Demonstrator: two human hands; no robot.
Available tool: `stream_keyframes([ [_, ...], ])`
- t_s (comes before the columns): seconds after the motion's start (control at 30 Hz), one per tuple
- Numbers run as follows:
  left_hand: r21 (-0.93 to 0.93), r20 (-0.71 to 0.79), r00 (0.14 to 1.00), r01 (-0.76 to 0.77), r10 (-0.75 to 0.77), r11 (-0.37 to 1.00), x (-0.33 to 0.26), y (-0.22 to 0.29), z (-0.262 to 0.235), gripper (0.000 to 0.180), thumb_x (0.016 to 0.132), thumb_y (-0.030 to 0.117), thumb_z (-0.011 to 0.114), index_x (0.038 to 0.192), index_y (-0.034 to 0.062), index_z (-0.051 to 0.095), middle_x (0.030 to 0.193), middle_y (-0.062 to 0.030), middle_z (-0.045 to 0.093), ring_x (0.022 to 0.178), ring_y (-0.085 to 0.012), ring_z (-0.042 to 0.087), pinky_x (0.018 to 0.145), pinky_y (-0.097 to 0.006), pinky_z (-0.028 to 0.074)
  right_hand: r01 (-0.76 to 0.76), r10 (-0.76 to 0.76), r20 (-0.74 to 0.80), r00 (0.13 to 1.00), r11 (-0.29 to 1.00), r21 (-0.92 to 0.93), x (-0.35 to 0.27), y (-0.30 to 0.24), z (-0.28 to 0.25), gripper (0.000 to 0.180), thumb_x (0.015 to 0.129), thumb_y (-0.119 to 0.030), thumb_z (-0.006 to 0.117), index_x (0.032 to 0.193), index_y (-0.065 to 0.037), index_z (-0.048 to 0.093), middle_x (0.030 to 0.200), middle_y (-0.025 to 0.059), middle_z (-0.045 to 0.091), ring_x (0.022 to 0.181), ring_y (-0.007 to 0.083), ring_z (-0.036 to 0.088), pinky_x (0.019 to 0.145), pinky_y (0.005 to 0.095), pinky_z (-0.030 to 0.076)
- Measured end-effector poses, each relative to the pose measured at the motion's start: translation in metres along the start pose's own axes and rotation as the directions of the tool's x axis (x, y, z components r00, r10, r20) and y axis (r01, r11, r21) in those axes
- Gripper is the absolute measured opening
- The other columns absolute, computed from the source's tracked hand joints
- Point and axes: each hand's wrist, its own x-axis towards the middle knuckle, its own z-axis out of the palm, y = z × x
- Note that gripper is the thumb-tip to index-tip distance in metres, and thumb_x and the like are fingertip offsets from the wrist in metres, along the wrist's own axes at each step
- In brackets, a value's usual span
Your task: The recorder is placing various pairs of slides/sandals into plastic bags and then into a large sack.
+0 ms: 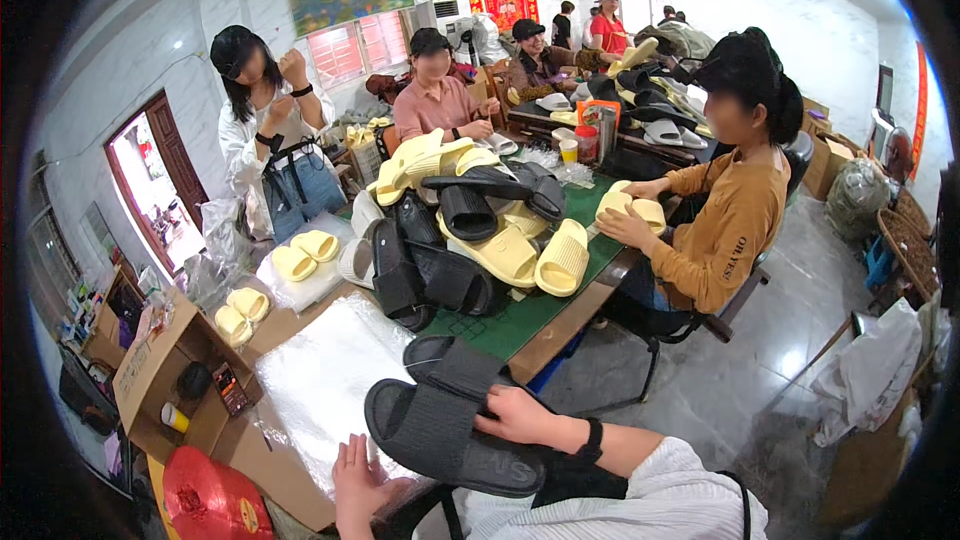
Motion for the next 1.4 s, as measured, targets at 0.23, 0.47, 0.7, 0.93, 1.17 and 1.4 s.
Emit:
stream_keyframes([
  [0.23,0.055,0.002,0.996,-0.092,0.092,0.994,-0.001,-0.004,0.000,0.069,0.078,0.039,0.074,0.140,0.0160,0.054,0.149,-0.0226,0.044,0.140,-0.0459,0.035,0.111,-0.056,0.029,-0.055,0.062,-0.116,0.991,0.997,0.062,-0.031,0.027,-0.005,0.038,0.086,-0.024,0.072,0.070,0.003,0.051,0.072,0.0195,0.053,0.067,0.0391,0.056,0.059,0.0468,0.045],
  [0.47,0.095,-0.077,0.991,-0.101,0.108,0.990,0.003,0.009,0.013,0.042,0.091,0.020,0.058,0.133,0.0215,0.060,0.145,-0.0236,0.046,0.134,-0.0495,0.038,0.107,-0.057,0.033,-0.089,0.100,-0.100,0.990,0.990,0.110,-0.037,0.016,-0.002,0.035,0.087,-0.022,0.072,0.073,0.004,0.053,0.075,0.0207,0.055,0.068,0.0396,0.056,0.059,0.0470,0.044],
  [0.7,0.100,-0.034,0.993,-0.106,0.110,0.989,0.000,-0.009,0.021,0.046,0.088,0.017,0.061,0.133,0.0200,0.060,0.147,-0.0227,0.045,0.134,-0.0501,0.038,0.108,-0.058,0.032,-0.003,0.005,-0.019,1.000,0.990,0.144,-0.047,0.015,0.021,0.032,0.086,-0.023,0.071,0.078,0.003,0.055,0.075,0.0197,0.053,0.071,0.0390,0.056,0.062,0.0461,0.045],
  [0.93,0.068,-0.062,0.985,-0.155,0.160,0.986,-0.004,-0.032,0.045,0.051,0.082,0.026,0.069,0.132,0.0172,0.061,0.154,-0.0176,0.037,0.144,-0.0467,0.026,0.116,-0.060,0.020,0.075,-0.097,0.061,0.993,0.954,0.289,-0.043,0.001,0.038,0.040,0.091,-0.028,0.067,0.072,0.003,0.050,0.074,0.0185,0.050,0.069,0.0375,0.054,0.061,0.0460,0.043],
  [1.17,-0.089,-0.146,0.981,-0.143,0.129,0.986,-0.006,-0.053,0.066,0.041,0.095,0.034,0.057,0.133,0.0192,0.063,0.153,-0.0139,0.039,0.141,-0.0457,0.032,0.115,-0.056,0.023,0.092,-0.154,0.196,0.968,0.952,0.293,-0.040,-0.018,0.046,0.041,0.093,-0.029,0.066,0.072,0.003,0.049,0.075,0.0198,0.049,0.069,0.0385,0.054,0.062,0.0470,0.043],
  [1.4,-0.466,-0.139,0.989,-0.112,0.053,0.878,0.001,-0.044,0.066,0.038,0.096,0.032,0.057,0.132,0.0202,0.063,0.149,-0.0168,0.043,0.137,-0.0481,0.037,0.112,-0.057,0.027,0.116,-0.167,0.199,0.966,0.963,0.243,-0.042,-0.012,0.046,0.043,0.093,-0.031,0.064,0.072,0.003,0.049,0.077,0.0203,0.050,0.071,0.0404,0.055,0.063,0.0477,0.044],
])
